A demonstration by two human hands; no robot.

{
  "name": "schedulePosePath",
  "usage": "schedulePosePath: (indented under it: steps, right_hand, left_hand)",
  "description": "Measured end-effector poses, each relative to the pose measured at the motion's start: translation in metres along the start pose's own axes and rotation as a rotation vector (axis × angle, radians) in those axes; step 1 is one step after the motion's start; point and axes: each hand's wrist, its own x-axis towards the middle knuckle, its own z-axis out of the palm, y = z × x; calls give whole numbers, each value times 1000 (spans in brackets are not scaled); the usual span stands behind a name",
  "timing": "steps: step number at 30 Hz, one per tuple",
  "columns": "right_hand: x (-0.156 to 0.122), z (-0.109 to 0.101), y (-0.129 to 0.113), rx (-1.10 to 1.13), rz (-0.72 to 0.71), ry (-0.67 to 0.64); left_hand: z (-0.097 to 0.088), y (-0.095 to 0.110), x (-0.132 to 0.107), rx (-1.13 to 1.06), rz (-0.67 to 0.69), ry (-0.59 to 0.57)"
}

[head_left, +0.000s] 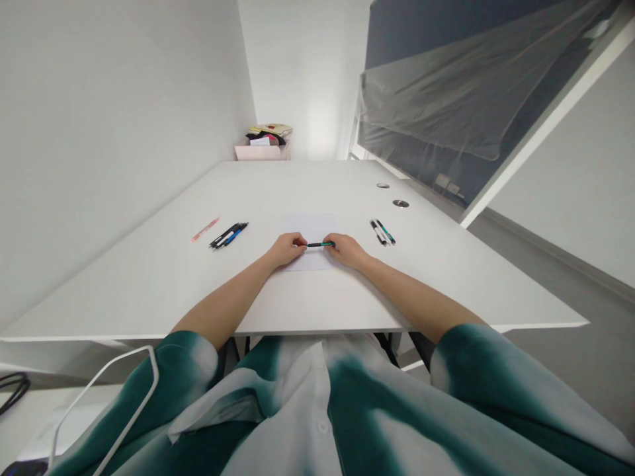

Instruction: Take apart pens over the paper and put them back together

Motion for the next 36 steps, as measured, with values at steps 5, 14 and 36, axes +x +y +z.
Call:
schedulePosePath:
  steps: [5, 14, 36]
  right_hand:
    - [0, -2, -2, -27, -12, -14]
    - [0, -3, -7, -146, 6, -108]
    - [-1, -3, -7, -121, -61, -28]
  left_hand:
    - [1, 0, 0, 9, -1, 12]
    - [2, 2, 0, 3, -11, 17]
    - [1, 3, 0, 19, 11, 32]
